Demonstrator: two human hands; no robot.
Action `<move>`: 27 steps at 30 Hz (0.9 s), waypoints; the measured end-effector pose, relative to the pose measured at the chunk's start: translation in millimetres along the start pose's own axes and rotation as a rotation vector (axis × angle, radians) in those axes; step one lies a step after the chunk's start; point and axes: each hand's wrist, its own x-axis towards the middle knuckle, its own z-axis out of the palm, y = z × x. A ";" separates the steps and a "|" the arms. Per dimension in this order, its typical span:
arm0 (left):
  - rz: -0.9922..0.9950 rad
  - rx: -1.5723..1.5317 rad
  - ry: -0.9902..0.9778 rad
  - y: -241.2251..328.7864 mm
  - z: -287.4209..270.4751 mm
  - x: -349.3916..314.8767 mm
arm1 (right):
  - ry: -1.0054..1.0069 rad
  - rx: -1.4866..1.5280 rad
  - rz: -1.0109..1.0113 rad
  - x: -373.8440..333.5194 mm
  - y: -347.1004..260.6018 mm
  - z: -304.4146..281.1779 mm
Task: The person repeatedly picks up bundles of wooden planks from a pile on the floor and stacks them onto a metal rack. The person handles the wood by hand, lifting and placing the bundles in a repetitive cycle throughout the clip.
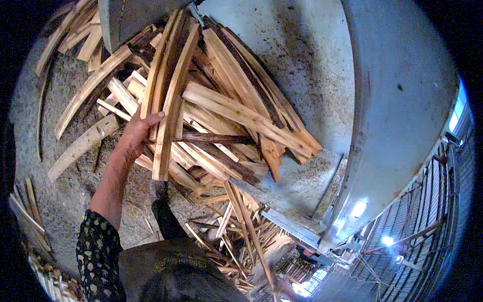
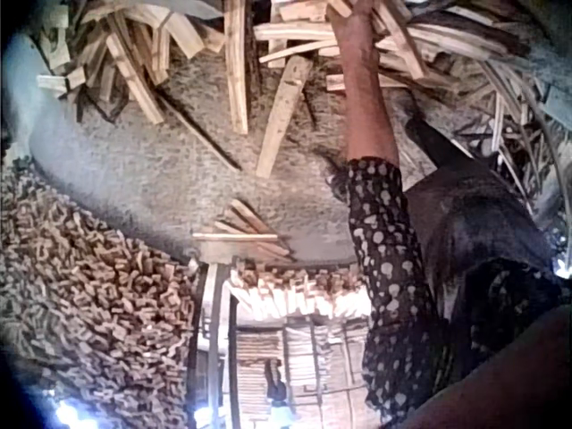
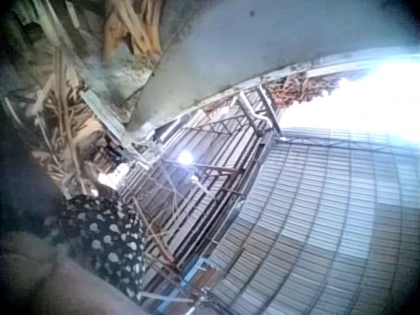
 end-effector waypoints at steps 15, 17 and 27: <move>0.043 0.059 -0.019 5.4 5.1 -4.6 | 0.612 -0.985 -0.905 189.4 -650.6 -162.0; 0.041 0.079 -0.009 3.8 10.1 -1.8 | 0.449 -1.175 -1.043 204.9 -630.3 -141.7; 0.004 0.169 -0.027 6.8 0.8 -6.2 | -0.036 -0.586 -0.322 139.4 -438.7 10.4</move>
